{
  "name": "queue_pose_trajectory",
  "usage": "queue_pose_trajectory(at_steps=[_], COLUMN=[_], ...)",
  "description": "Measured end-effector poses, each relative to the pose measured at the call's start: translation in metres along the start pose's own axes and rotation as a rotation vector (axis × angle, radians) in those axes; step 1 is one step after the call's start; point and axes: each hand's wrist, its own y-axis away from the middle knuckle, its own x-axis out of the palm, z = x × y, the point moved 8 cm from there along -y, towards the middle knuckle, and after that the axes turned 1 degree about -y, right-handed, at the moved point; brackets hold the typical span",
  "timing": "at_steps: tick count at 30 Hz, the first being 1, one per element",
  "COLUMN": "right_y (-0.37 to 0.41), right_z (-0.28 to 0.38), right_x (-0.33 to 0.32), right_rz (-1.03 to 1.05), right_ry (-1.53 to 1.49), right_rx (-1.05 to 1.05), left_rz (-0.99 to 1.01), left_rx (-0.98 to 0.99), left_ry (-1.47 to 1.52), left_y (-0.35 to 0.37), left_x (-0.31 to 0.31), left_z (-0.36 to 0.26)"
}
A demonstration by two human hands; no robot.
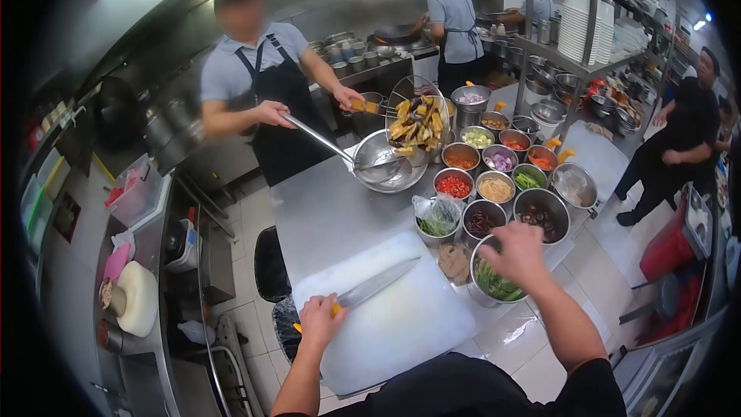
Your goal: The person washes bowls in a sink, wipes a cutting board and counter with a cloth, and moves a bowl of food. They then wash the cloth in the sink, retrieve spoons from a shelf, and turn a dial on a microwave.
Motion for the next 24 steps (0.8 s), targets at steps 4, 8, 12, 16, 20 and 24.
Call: queue_pose_trajectory(at_steps=[4,8,12,16,20,24], right_y=[0.026,0.078,0.161,0.255,0.300,0.247], right_z=[-0.095,-0.210,-0.330,-0.425,-0.476,-0.479], right_x=[-0.039,-0.049,-0.037,-0.011,-0.012,-0.031], right_rz=[-0.090,-0.102,0.002,0.193,0.200,0.248], right_ry=[-0.009,-0.012,-0.003,0.076,0.070,0.009], right_rx=[0.204,0.402,0.674,0.823,0.896,0.939], left_rz=[-0.123,-0.005,0.057,0.109,0.008,-0.317], left_rx=[-0.023,-0.252,-0.466,-0.478,-0.374,-0.407], left_ry=[0.252,0.545,0.794,0.505,-0.013,0.258], left_y=[-0.034,-0.084,-0.127,-0.154,-0.143,-0.122], left_x=[-0.009,0.011,0.043,0.082,0.043,-0.012], left_z=[-0.025,-0.060,-0.088,-0.075,-0.080,-0.083])
